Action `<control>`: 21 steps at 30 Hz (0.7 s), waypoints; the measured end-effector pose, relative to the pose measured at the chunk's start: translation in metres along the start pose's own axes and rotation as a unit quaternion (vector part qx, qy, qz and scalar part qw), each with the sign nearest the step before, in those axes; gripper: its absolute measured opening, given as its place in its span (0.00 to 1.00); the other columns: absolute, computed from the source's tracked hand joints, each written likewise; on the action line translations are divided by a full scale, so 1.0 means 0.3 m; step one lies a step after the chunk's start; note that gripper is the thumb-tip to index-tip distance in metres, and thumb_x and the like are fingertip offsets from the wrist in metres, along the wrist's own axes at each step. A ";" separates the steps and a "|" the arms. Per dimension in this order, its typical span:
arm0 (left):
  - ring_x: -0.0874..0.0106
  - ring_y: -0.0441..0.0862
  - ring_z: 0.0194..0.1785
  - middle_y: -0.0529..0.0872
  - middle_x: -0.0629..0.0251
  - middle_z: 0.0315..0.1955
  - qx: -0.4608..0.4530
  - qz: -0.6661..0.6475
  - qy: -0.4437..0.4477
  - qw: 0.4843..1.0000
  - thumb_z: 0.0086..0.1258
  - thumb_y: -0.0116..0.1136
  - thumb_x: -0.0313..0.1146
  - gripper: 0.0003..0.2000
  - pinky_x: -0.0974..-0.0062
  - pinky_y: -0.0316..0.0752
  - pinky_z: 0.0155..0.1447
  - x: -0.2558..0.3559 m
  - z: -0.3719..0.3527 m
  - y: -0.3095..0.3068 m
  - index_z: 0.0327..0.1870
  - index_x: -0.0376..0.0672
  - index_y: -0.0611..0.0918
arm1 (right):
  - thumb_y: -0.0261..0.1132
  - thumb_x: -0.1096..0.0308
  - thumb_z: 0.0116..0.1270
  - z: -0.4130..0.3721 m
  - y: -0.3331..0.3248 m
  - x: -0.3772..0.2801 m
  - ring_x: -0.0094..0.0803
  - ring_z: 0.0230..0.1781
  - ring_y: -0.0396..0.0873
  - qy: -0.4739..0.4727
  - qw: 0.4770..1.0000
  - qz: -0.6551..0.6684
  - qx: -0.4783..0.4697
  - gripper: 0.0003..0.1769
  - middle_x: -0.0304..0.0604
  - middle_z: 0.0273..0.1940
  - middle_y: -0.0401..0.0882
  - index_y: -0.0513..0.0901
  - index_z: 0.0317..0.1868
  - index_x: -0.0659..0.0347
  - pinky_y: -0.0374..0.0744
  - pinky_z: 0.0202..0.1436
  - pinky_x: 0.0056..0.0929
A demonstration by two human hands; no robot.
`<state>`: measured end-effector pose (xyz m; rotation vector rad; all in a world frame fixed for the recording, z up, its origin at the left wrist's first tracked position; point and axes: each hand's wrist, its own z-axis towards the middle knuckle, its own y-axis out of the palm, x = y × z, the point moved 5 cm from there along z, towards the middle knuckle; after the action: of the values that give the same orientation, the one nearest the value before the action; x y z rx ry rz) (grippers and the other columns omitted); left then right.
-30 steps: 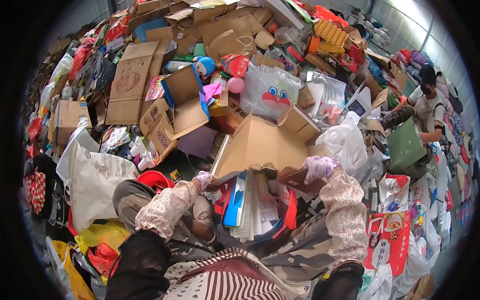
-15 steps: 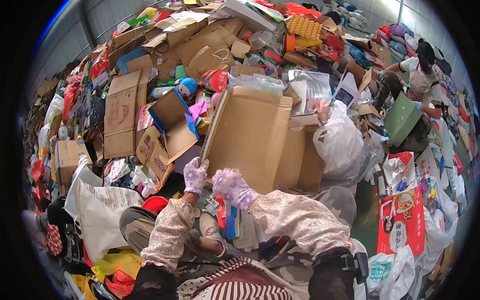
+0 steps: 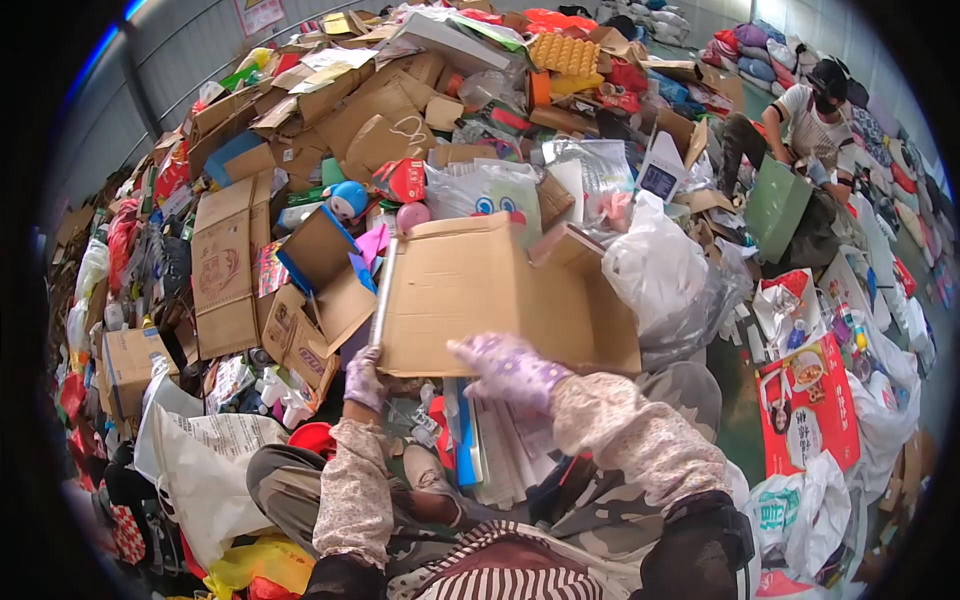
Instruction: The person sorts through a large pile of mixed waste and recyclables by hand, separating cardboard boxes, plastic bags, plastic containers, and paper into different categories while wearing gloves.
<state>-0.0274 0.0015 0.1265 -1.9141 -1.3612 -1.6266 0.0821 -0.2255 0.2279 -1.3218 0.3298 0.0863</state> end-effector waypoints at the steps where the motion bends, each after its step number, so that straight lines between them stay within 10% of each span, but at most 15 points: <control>1: 0.66 0.83 0.35 0.83 0.63 0.38 0.013 -0.042 -0.029 0.999 0.68 0.57 0.37 0.12 0.68 0.80 0.29 0.023 -0.010 -0.012 0.47 0.41 0.79 | 0.73 0.55 0.53 -0.042 -0.037 0.053 0.47 0.57 0.73 0.030 1.000 -0.010 0.000 0.46 0.54 0.53 0.77 0.63 0.67 0.70 0.70 0.61 0.40; 6: 0.73 0.84 0.27 0.86 0.66 0.32 -0.026 -0.211 -0.077 0.974 0.71 0.55 0.35 0.08 0.82 0.74 0.22 0.003 0.112 -0.088 0.42 0.41 0.80 | 0.75 0.56 0.46 -0.261 -0.099 0.256 0.43 0.57 0.74 0.207 0.970 -0.112 -0.061 0.49 0.50 0.55 0.77 0.64 0.68 0.63 0.71 0.59 0.39; 13: 0.74 0.79 0.21 0.85 0.66 0.29 -0.051 -0.240 -0.075 0.966 0.70 0.56 0.36 0.09 0.85 0.72 0.21 0.089 0.110 -0.022 0.42 0.40 0.80 | 0.70 0.62 0.52 -0.316 -0.077 0.452 0.42 0.39 0.83 0.370 0.915 -0.162 -0.019 0.18 0.44 0.37 0.84 0.81 0.43 0.55 0.78 0.44 0.40; 16: 0.76 0.74 0.17 0.82 0.65 0.23 -0.019 -0.211 -0.067 0.975 0.69 0.57 0.36 0.07 0.85 0.69 0.19 0.086 0.098 -0.020 0.39 0.42 0.79 | 0.65 0.59 0.56 -0.334 -0.337 0.388 0.45 0.35 0.83 0.378 0.871 -0.171 0.261 0.11 0.48 0.33 0.84 0.83 0.37 0.53 0.79 0.39 0.41; 21: 0.77 0.74 0.15 0.84 0.64 0.23 -0.025 -0.194 -0.109 0.975 0.70 0.56 0.37 0.08 0.83 0.70 0.17 -0.033 0.004 0.023 0.37 0.42 0.79 | 0.65 0.60 0.57 -0.306 -0.447 0.391 0.43 0.37 0.82 0.356 0.845 -0.193 0.350 0.12 0.47 0.33 0.84 0.84 0.39 0.55 0.78 0.41 0.41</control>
<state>-0.0205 -0.0060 0.1197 -1.9966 -1.8996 -1.6648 0.2094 -0.3619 0.3008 -0.6117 0.6411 -0.8223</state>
